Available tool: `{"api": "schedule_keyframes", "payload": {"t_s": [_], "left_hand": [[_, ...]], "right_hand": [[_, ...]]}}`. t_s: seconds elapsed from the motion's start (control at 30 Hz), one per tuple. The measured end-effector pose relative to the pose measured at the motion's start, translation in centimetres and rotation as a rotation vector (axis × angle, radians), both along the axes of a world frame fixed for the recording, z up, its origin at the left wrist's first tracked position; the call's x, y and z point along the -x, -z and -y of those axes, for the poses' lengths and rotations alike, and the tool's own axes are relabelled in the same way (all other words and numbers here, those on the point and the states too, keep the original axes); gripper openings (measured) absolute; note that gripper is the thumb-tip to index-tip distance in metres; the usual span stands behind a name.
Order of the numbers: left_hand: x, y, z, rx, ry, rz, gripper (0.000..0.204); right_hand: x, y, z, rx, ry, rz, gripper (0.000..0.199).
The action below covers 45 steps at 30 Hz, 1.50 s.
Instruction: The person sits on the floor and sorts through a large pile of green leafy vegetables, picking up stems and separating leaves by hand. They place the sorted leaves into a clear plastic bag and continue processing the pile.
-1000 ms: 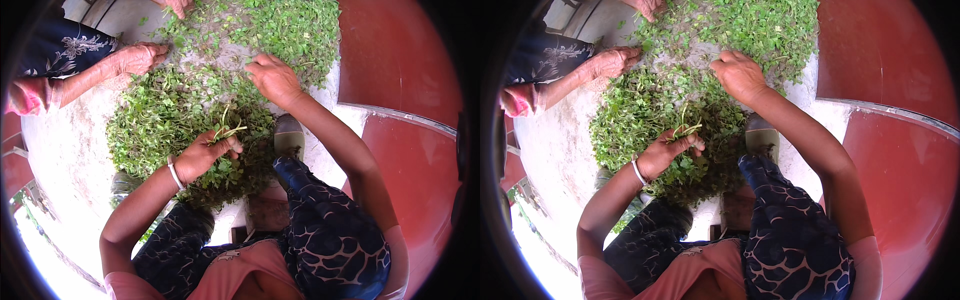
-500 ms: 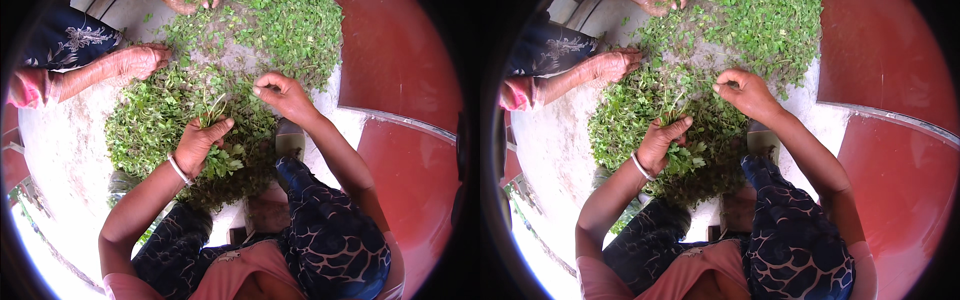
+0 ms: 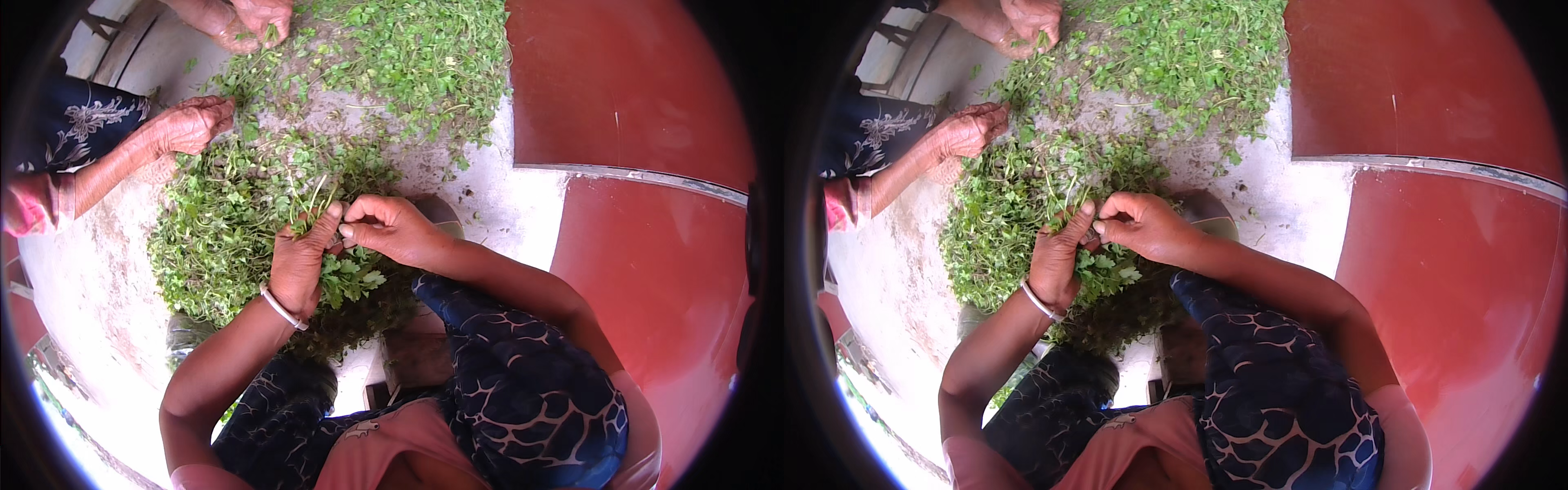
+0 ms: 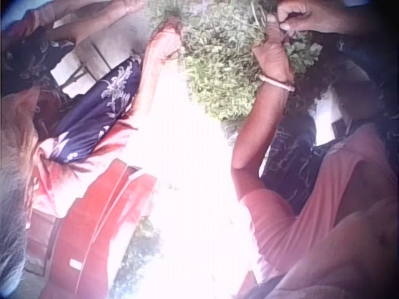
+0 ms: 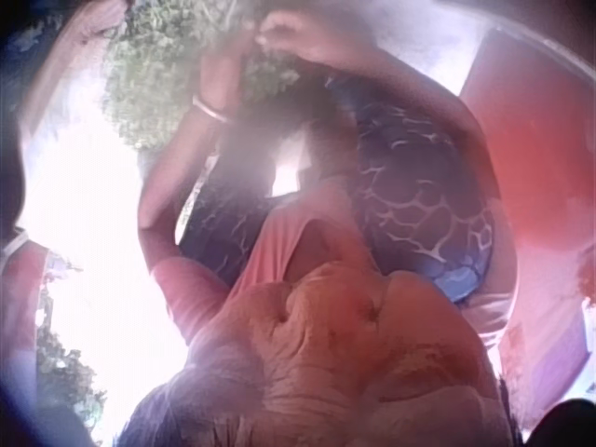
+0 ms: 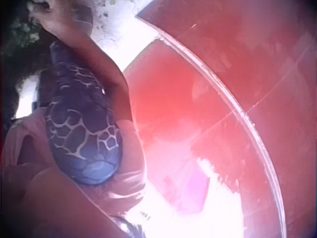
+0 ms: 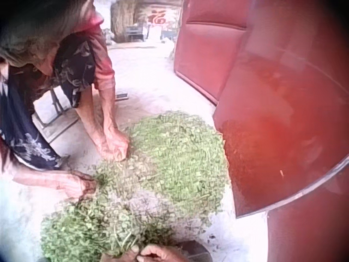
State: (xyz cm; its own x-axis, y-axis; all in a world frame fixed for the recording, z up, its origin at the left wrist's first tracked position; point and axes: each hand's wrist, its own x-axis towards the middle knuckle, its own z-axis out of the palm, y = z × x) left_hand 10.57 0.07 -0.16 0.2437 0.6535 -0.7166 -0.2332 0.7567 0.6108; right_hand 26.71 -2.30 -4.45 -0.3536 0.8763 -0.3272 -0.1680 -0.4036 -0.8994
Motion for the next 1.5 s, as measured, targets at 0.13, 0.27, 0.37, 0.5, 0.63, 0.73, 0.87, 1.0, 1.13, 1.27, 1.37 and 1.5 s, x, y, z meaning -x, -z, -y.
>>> {"api": "schedule_keyframes", "payload": {"t_s": [0.13, 0.27, 0.37, 0.5, 0.63, 0.73, 0.87, 1.0, 1.13, 1.27, 1.37, 1.5], "left_hand": [[0.2, 0.9, 0.2, -0.043, 0.024, -0.068, 0.024], [0.7, 0.5, -0.4, -0.055, 0.052, -0.114, 0.032], [1.0, 0.8, -0.1, -0.087, 0.118, -0.122, 0.036], [1.0, 0.1, -0.1, -0.034, 0.158, -0.113, 0.037], [1.2, -0.5, -0.2, 0.006, 0.126, 0.005, 0.034], [2.0, 0.8, 0.1, -0.125, 0.220, -0.050, 0.034], [1.1, 0.1, 0.2, 0.045, 0.125, -0.084, 0.030], [1.3, -0.4, -0.3, 0.057, 0.150, -0.118, 0.028], [1.6, 0.3, 0.0, 0.057, 0.147, -0.135, 0.028], [1.8, 0.8, -0.1, 0.054, 0.168, -0.122, 0.028], [1.1, 0.2, -0.3, 0.034, 0.180, -0.134, 0.028], [0.9, -0.2, -0.1, 0.062, 0.138, -0.148, 0.025]], "right_hand": [[-1.7, -0.6, -0.7, -0.177, -0.155, 0.462, 0.020], [-4.9, -0.2, -4.1, -0.370, -0.130, 1.176, 0.033], [-6.5, 1.9, -4.7, -0.532, -0.186, 1.370, 0.037], [-4.6, 2.0, -1.3, -0.777, -0.450, 1.178, 0.028], [-8.1, 1.9, -2.3, -0.730, -0.094, 1.302, 0.022], [-12.9, 1.7, -5.0, -0.549, 0.153, 1.464, 0.020], [-15.8, 2.6, -7.9, -0.482, 0.068, 1.718, 0.026], [-16.6, 2.2, -8.9, -0.406, -0.153, 1.758, 0.021], [-17.1, 0.5, -7.9, -0.452, -0.157, 1.670, 0.010], [-17.4, -1.6, -6.5, -0.190, 0.078, 0.982, 0.021], [-16.5, -2.3, -5.7, -0.222, 0.011, 1.037, 0.022], [-13.4, -5.5, -5.7, 0.072, -0.045, 0.643, 0.025]]}}
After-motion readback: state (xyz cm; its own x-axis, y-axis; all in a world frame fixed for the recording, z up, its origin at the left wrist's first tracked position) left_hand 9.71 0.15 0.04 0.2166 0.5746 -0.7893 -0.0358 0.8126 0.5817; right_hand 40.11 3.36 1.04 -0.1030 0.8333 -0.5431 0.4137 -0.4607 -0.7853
